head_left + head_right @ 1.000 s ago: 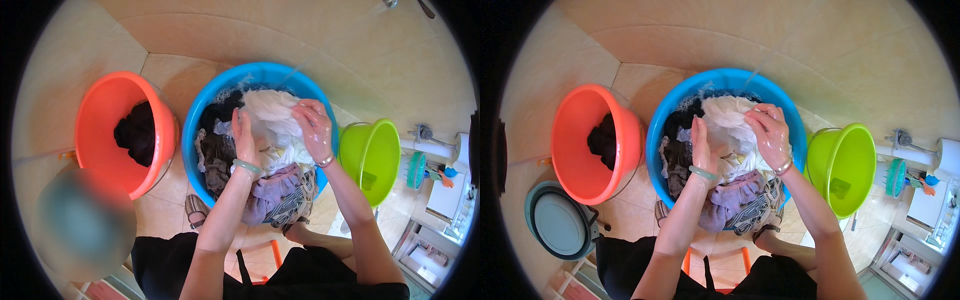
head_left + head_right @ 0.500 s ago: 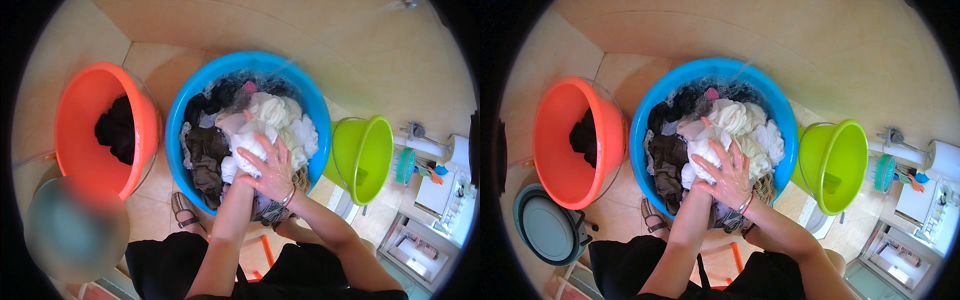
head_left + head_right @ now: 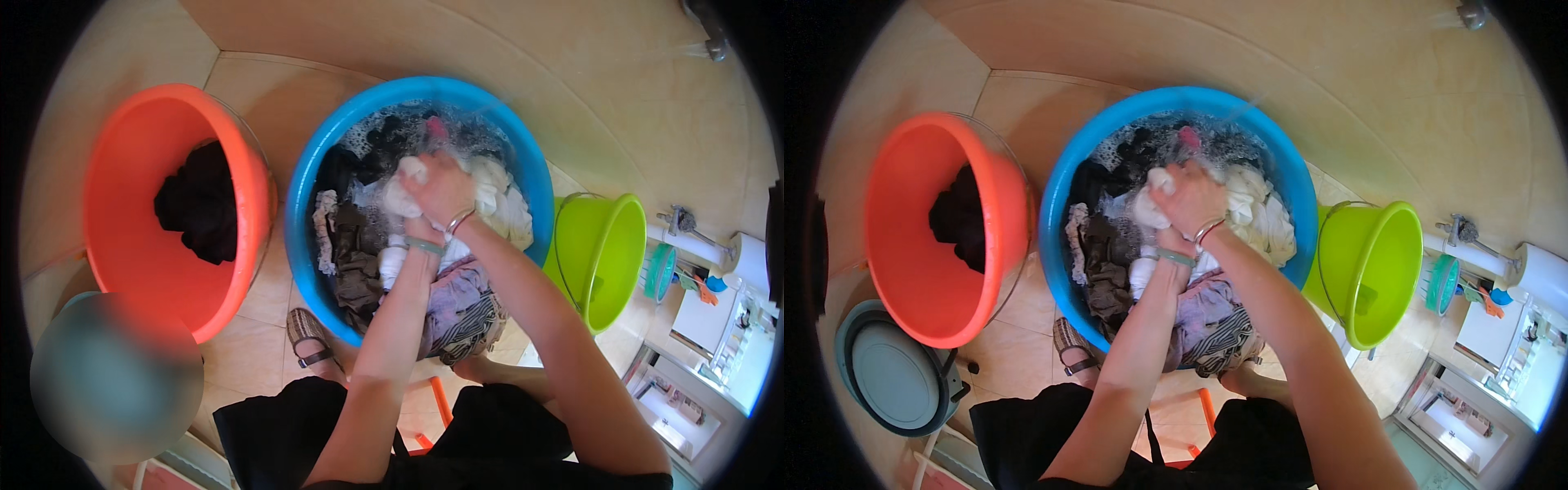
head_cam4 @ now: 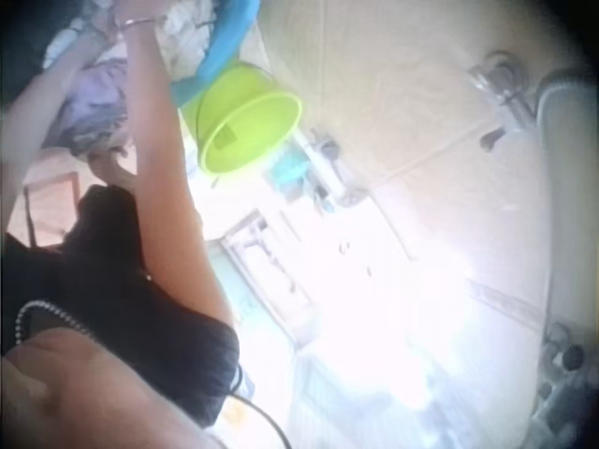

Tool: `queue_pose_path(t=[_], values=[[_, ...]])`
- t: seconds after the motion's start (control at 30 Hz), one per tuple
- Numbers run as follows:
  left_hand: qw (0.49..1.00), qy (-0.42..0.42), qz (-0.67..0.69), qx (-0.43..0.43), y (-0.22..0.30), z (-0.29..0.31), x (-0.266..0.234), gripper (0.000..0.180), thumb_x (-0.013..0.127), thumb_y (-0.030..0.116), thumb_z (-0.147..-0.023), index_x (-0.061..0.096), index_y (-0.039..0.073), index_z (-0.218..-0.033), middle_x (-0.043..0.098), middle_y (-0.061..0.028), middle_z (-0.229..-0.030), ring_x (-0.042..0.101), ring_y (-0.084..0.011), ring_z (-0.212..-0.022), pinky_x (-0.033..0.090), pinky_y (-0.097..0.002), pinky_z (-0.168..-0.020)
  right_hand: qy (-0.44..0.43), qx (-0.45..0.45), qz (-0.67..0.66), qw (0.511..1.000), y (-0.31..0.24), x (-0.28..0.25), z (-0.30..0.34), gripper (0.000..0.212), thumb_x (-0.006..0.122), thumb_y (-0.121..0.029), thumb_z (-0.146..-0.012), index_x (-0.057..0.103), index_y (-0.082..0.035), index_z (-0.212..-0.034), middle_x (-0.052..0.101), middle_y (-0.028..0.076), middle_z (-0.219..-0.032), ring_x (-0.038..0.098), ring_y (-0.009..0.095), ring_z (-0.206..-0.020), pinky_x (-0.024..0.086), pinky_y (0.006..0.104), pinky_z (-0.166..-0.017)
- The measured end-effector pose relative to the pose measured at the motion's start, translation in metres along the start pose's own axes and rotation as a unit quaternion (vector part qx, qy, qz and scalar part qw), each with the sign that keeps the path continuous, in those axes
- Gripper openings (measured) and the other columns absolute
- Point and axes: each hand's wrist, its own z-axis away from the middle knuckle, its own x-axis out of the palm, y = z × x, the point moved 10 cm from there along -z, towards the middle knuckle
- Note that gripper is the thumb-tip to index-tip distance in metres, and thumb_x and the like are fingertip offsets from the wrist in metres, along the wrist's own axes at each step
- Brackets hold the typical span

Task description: The person hand-washes various garments in a blue basin filled with soapy water. They scrub, rinse, and wring out items one by one, then transfer the cleaned clothes into a green bucket. The process continues with multiple items including shirts and socks.

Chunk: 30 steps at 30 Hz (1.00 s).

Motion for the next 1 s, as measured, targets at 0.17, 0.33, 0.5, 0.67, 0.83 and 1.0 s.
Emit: queue_pose_path(t=[0.17, 0.33, 0.5, 0.67, 0.83, 1.0], values=[[0.998, 0.055, -0.03, 0.017, 0.008, 0.024, 0.001, 0.034, 0.05, 0.035, -0.097, 0.058, 0.011, -0.119, 0.064, -0.0022, -0.108, 0.063, -0.0184, -0.1, 0.051, -0.0343, -0.086, -0.028, 0.037, 0.104, 0.993, 0.064, 0.003, -0.02, 0.029, 0.059, -0.038, -0.086, 0.062, -0.016, -0.105, 0.059, 0.011, -0.103, 0.059, 0.033, -0.098, 0.053, 0.047, -0.074], [0.97, 0.053, -0.229, 0.06, 0.036, 0.068, 0.018, 0.047, 0.058, 0.032, -0.095, 0.047, 0.009, -0.134, 0.055, -0.0051, -0.125, 0.055, -0.0195, -0.111, 0.043, -0.0396, -0.095, -0.019, 0.018, 0.159, 0.987, 0.092, 0.011, -0.004, 0.03, 0.054, -0.025, -0.089, 0.058, -0.016, -0.117, 0.052, 0.012, -0.117, 0.052, 0.034, -0.109, 0.054, 0.0454, -0.076], [0.952, 0.116, -0.284, 0.024, 0.043, 0.055, 0.007, 0.056, 0.064, 0.026, -0.093, 0.04, 0.018, -0.143, 0.051, -0.0074, -0.132, 0.05, -0.0228, -0.116, 0.045, -0.0422, -0.089, -0.075, -0.063, 0.276, 0.956, 0.078, 0.054, -0.022, 0.036, 0.051, -0.019, -0.088, 0.057, -0.019, -0.124, 0.052, 0.012, -0.124, 0.052, 0.033, -0.11, 0.052, 0.0476, -0.076], [0.95, 0.123, -0.285, -0.021, 0.023, 0.017, 0.001, 0.055, 0.064, 0.025, -0.093, 0.041, 0.02, -0.142, 0.05, -0.0047, -0.136, 0.052, -0.0246, -0.117, 0.045, -0.0499, -0.09, -0.004, -0.029, 0.192, 0.981, 0.122, 0.073, -0.044, 0.033, 0.052, -0.02, -0.087, 0.061, -0.021, -0.119, 0.056, 0.013, -0.121, 0.056, 0.033, -0.103, 0.048, 0.049, -0.08], [0.98, 0.004, -0.18, -0.089, 0.039, 0.017, 0.013, 0.063, 0.056, 0.054, -0.091, 0.046, 0.014, -0.138, 0.053, -0.0061, -0.134, 0.051, -0.0255, -0.12, 0.044, -0.0447, -0.097, 0.04, -0.081, 0.027, 0.996, 0.043, -0.007, -0.016, 0.029, 0.056, -0.018, -0.084, 0.067, -0.023, -0.11, 0.058, 0.008, -0.122, 0.055, 0.035, -0.106, 0.047, 0.0472, -0.082], [0.977, -0.13, -0.066, -0.154, 0.01, 0.035, 0.071, 0.07, 0.051, 0.065, -0.088, 0.054, 0.008, -0.128, 0.062, -0.0104, -0.12, 0.06, -0.0259, -0.108, 0.048, -0.0404, -0.093, 0.079, -0.233, 0.015, 0.969, -0.006, -0.094, 0.075, 0.04, 0.061, -0.011, -0.073, 0.067, -0.027, -0.11, 0.054, 0.004, -0.129, 0.05, 0.033, -0.112, 0.046, 0.045, -0.083]])
